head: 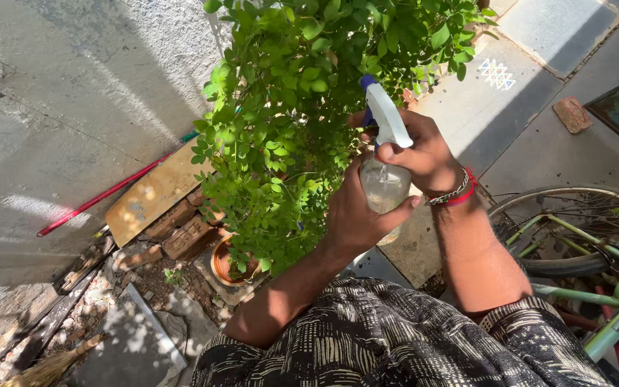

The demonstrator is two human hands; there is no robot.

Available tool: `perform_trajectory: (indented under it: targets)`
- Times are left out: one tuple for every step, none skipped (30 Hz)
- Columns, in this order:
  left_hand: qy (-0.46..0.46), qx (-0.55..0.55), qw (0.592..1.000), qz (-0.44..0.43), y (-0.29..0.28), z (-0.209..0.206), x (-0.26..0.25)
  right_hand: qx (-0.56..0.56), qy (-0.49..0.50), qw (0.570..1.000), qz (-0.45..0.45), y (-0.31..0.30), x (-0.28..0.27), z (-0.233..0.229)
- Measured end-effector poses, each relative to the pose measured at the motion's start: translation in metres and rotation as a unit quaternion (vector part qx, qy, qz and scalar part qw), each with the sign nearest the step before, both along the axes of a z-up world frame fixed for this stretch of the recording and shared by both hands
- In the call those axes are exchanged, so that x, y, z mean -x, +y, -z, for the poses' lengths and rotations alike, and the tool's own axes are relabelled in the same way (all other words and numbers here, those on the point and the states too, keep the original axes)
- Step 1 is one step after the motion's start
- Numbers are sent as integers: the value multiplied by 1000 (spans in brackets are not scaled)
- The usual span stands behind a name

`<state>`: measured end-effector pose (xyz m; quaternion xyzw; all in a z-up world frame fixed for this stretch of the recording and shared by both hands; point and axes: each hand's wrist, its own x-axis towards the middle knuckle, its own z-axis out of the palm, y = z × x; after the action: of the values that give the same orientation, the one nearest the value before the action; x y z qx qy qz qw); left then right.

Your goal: The person uses a spray bottle to water the leaves and stems of potted plants in an outdoor garden area.

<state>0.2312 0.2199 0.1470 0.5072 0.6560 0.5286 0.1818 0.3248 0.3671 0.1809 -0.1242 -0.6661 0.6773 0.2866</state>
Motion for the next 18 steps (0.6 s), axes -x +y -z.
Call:
perform_trajectory:
  targets:
    - [4, -2, 1000, 4, 4, 0, 2, 10, 16, 1000, -3, 1, 2, -6]
    - [8, -5, 1000, 8, 8, -1, 6, 20, 32, 999, -6, 0, 5, -11]
    - [11, -8, 1000, 14, 12, -1, 8, 29, 47, 998, -7, 0, 6, -13]
    - [7, -6, 1000, 13, 15, -1, 9, 53, 50, 997, 2, -1, 7, -14]
    - [3, -5, 1000, 13, 18, -2, 11, 77, 52, 996, 11, -2, 8, -13]
    - [0, -3, 1000, 12, 21, -3, 13, 100, 54, 993, 21, -1, 10, -10]
    - [-2, 23, 1000, 17, 24, -4, 16, 96, 45, 994, 30, 3, 11, -8]
    - [-4, 49, 999, 22, 27, -5, 20, 92, 36, 994, 38, 7, 10, -7]
    - [-6, 78, 997, 28, 27, -4, 22, 91, 26, 994, 47, 9, 8, -5]
    - [-3, 69, 997, 36, 27, -4, 24, 69, 23, 996, 48, 10, 8, -3]
    - [2, 58, 997, 44, 29, -5, 27, 45, 22, 997, 50, 14, 8, -4]
    - [6, 46, 998, 53, 31, -6, 29, 21, 20, 998, 53, 16, 11, -6]
    - [25, 13, 998, 51, 34, -7, 31, -2, 42, 998, 42, 18, 14, -9]
    - [43, -20, 998, 50, 36, -8, 32, -24, 62, 997, 31, 20, 16, -13]
    - [59, -49, 996, 48, 35, -9, 33, -42, 81, 996, 20, 20, 17, -17]
    - [40, -40, 997, 56, 36, -11, 35, -49, 71, 996, 17, 21, 18, -20]
    - [22, -31, 997, 66, 38, -14, 38, -57, 63, 996, 15, 25, 21, -23]
    - [4, -22, 997, 75, 40, -17, 40, -64, 54, 996, 13, 27, 23, -25]
